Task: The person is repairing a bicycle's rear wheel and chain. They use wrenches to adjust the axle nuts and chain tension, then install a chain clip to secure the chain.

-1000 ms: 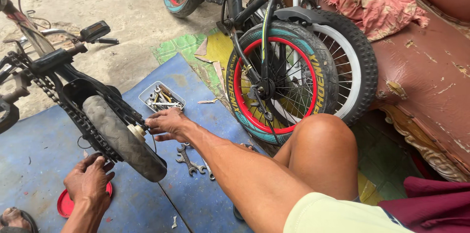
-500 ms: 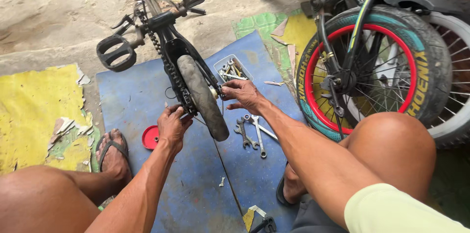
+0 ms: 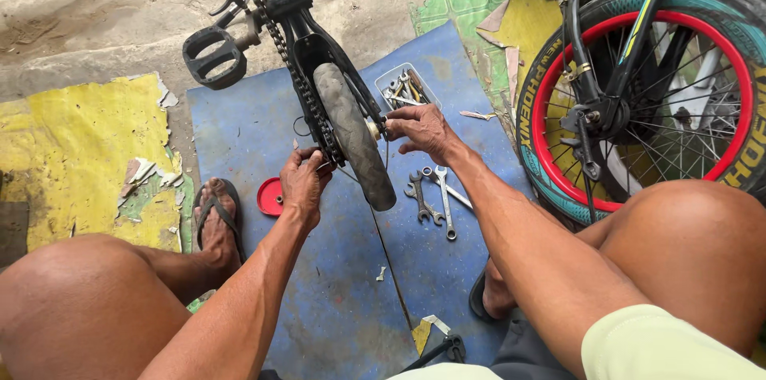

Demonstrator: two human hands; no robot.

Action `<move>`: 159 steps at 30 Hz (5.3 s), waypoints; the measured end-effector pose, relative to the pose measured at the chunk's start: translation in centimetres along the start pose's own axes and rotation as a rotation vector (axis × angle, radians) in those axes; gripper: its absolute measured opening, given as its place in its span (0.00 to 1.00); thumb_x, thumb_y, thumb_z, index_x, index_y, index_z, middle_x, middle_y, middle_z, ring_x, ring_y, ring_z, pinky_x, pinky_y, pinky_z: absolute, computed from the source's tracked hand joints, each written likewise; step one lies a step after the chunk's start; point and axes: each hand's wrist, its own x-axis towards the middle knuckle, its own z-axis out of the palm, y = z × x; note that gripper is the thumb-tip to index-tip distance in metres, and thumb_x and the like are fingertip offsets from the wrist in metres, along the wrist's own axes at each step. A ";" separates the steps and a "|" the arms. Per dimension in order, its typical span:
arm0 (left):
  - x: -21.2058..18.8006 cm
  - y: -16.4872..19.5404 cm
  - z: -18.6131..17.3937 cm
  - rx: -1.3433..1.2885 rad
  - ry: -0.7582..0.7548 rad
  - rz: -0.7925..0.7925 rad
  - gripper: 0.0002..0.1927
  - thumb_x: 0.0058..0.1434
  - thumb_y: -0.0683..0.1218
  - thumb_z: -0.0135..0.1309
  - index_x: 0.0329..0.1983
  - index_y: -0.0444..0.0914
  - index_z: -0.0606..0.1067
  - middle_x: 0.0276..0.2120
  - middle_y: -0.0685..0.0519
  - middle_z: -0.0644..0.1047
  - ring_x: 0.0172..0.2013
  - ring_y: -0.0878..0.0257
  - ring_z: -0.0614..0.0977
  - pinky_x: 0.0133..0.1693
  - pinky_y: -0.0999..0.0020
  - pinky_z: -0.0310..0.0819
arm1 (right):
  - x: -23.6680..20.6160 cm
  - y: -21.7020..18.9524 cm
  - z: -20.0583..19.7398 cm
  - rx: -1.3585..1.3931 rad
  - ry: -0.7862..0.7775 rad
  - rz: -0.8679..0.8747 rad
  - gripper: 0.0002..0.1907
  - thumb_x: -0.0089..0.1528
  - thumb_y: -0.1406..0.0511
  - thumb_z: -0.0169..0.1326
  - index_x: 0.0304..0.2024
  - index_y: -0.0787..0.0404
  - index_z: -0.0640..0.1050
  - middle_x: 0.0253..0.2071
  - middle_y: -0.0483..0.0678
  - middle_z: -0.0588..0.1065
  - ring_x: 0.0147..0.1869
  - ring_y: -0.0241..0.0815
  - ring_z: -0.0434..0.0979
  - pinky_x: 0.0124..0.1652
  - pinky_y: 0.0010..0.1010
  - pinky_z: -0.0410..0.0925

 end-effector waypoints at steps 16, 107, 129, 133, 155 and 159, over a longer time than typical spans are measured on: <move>-1.3 0.5 0.8 0.013 0.036 0.034 0.12 0.66 0.45 0.53 0.50 0.36 0.75 0.40 0.52 0.81 0.41 0.64 0.83 0.46 0.69 0.81 | -0.7 0.5 -0.1 0.141 0.139 -0.004 0.19 0.64 0.61 0.58 0.53 0.68 0.79 0.39 0.50 0.80 0.39 0.38 0.82 0.27 0.27 0.74; 8.5 -14.7 -11.6 1.443 -0.115 0.257 0.11 0.55 0.40 0.55 0.41 0.32 0.76 0.42 0.36 0.78 0.46 0.38 0.79 0.48 0.47 0.74 | -4.0 11.9 -1.4 -0.091 0.368 0.606 0.16 0.61 0.61 0.61 0.48 0.64 0.80 0.34 0.48 0.78 0.31 0.35 0.78 0.28 0.26 0.71; 7.4 -14.0 -10.6 1.249 0.074 0.252 0.06 0.63 0.41 0.50 0.40 0.33 0.75 0.41 0.35 0.78 0.46 0.38 0.78 0.48 0.46 0.72 | -4.0 13.7 -0.7 -0.089 0.323 0.644 0.18 0.62 0.61 0.59 0.51 0.66 0.78 0.34 0.48 0.77 0.30 0.36 0.77 0.27 0.27 0.71; 6.7 -13.6 -10.1 1.088 0.183 0.242 0.08 0.61 0.40 0.48 0.41 0.32 0.74 0.39 0.36 0.79 0.43 0.39 0.79 0.47 0.46 0.72 | -3.9 14.4 -0.7 -0.080 0.320 0.646 0.16 0.63 0.62 0.59 0.50 0.66 0.78 0.34 0.49 0.77 0.30 0.36 0.77 0.27 0.27 0.71; -13.3 -4.8 2.4 0.695 0.207 -0.376 0.10 0.48 0.43 0.63 0.22 0.30 0.76 0.23 0.43 0.79 0.23 0.57 0.80 0.25 0.59 0.72 | -15.7 3.9 10.4 -0.590 -0.331 0.275 0.19 0.61 0.61 0.61 0.48 0.69 0.82 0.37 0.56 0.84 0.34 0.40 0.85 0.28 0.32 0.80; -14.7 -1.5 3.6 0.670 0.115 -0.286 0.12 0.48 0.44 0.63 0.21 0.30 0.76 0.22 0.43 0.79 0.19 0.58 0.78 0.20 0.62 0.69 | -17.4 -0.3 10.3 -0.689 -0.244 0.124 0.17 0.59 0.63 0.61 0.47 0.66 0.79 0.31 0.54 0.82 0.28 0.42 0.83 0.23 0.33 0.77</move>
